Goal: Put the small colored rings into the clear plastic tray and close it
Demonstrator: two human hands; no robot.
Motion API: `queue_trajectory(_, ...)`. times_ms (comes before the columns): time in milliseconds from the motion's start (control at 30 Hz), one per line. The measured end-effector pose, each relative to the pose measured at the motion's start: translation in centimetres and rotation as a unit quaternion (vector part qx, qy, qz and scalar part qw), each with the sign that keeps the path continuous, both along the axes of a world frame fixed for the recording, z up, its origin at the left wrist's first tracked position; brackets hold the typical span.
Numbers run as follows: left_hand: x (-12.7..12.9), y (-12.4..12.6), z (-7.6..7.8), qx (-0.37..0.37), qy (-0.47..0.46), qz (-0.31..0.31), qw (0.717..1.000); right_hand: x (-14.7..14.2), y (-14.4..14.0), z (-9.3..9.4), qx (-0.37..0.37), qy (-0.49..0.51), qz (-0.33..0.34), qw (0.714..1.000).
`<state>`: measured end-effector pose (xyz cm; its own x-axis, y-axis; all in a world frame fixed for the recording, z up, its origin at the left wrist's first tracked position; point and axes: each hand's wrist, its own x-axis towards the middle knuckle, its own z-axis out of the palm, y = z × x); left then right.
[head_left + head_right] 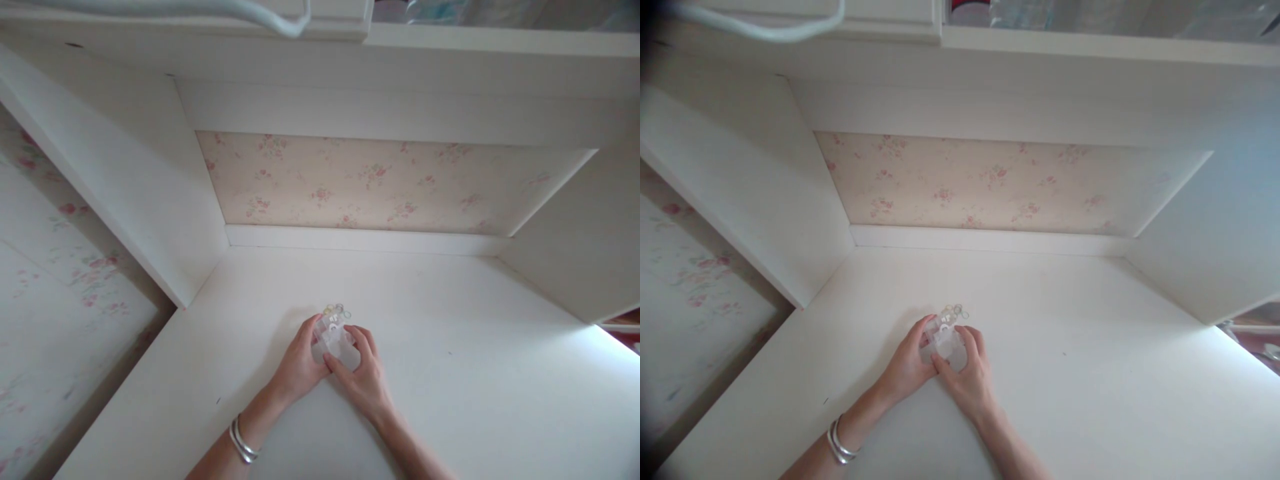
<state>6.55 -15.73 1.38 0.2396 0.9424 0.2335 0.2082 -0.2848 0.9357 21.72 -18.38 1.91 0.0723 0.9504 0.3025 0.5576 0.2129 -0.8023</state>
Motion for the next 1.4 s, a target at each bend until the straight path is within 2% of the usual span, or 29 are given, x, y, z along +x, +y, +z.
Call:
queue_trajectory(200, 0.2, 0.0, 0.4, -0.054, -0.032, -0.026, 0.998, 0.6, -0.2, -0.1, 0.009, -0.051, 0.032, 0.998)
queue_trajectory(467, 0.1, -0.7, 1.6, -0.118, 0.0, -0.085, 0.989, 0.8, -0.8, 0.6, 0.013, -0.082, 0.085, 0.993)
queue_trajectory(567, 0.1, -0.8, 1.9, -0.119, 0.017, -0.108, 0.987, 0.8, -0.7, 0.6, 0.01, -0.083, 0.085, 0.993)
queue_trajectory(667, 0.1, -0.7, 1.6, -0.113, 0.033, -0.101, 0.988, 0.7, -0.7, 0.4, 0.001, -0.082, 0.079, 0.993)
queue_trajectory(933, 0.2, -0.4, 0.8, -0.122, 0.06, -0.085, 0.987, 0.8, -0.5, -0.1, -0.006, -0.063, 0.07, 0.996)
queue_trajectory(1200, 0.2, -0.4, 1.2, -0.149, 0.045, -0.118, 0.981, 1.2, -0.6, -0.3, -0.045, -0.019, 0.085, 0.995)
queue_trajectory(1400, 2.4, -0.5, 2.4, -0.136, 0.049, -0.136, 0.98, 3.2, -1.3, 0.1, -0.089, 0.072, 0.06, 0.992)
